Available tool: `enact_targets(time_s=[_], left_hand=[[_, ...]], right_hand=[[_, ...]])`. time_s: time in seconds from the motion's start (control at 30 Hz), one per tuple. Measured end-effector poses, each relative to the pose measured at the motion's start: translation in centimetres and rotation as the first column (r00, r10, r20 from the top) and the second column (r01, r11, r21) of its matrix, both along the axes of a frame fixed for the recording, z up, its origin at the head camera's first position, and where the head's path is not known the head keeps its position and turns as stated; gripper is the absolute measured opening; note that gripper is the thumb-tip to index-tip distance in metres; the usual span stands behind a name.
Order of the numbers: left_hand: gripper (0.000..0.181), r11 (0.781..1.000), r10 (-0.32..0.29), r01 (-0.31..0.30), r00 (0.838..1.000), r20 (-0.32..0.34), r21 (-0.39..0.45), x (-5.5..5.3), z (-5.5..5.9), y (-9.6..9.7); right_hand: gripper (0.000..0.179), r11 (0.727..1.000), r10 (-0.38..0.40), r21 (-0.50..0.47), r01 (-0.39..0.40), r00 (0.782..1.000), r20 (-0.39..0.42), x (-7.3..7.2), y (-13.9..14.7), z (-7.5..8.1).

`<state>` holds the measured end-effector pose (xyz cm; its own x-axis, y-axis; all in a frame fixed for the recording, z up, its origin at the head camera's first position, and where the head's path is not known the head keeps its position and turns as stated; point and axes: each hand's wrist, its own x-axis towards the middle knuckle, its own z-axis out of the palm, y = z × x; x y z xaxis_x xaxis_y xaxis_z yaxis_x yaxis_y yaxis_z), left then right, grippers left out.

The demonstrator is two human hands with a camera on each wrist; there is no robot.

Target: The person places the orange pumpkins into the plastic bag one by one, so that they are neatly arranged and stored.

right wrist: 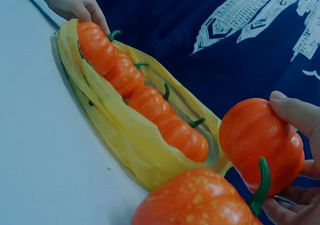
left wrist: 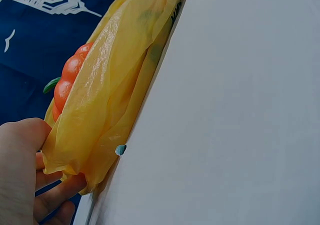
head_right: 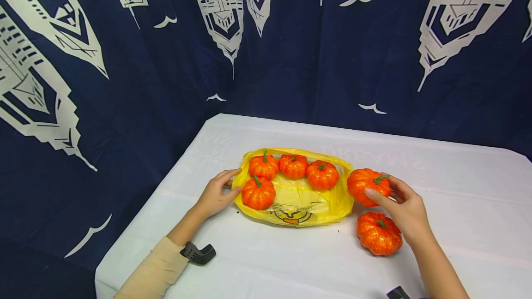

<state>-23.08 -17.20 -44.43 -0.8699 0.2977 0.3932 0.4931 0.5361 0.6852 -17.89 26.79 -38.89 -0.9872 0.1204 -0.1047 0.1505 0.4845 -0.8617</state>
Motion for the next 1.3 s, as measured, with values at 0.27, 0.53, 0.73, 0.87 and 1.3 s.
enact_targets(time_s=[0.27,0.53,0.73,0.87,1.3], left_hand=[[0.051,1.000,0.004,-0.004,1.000,-0.001,-0.004,-0.1,-0.2,-0.1],[0.050,1.000,0.003,-0.003,1.000,-0.019,0.011,0.0,-0.2,0.0],[0.050,1.000,0.002,-0.002,1.000,-0.016,0.005,-0.1,-0.2,-0.1],[0.050,1.000,0.001,-0.001,1.000,-0.017,0.009,-0.1,-0.1,0.0],[0.050,1.000,-0.006,0.006,1.000,-0.014,0.015,-0.1,-0.2,-0.1]], right_hand=[[0.086,0.998,0.060,0.007,-0.060,0.998,-0.018,0.0,-1.3,0.4],[0.084,0.992,0.122,-0.024,-0.123,0.991,-0.051,-0.2,-3.0,0.8],[0.085,0.987,0.158,-0.020,-0.159,0.986,-0.054,-0.4,-4.4,1.2],[0.085,0.985,0.171,-0.011,-0.172,0.983,-0.068,-0.7,-5.3,1.4],[0.091,0.977,0.210,-0.024,-0.211,0.976,-0.053,-1.4,-8.0,1.8]])
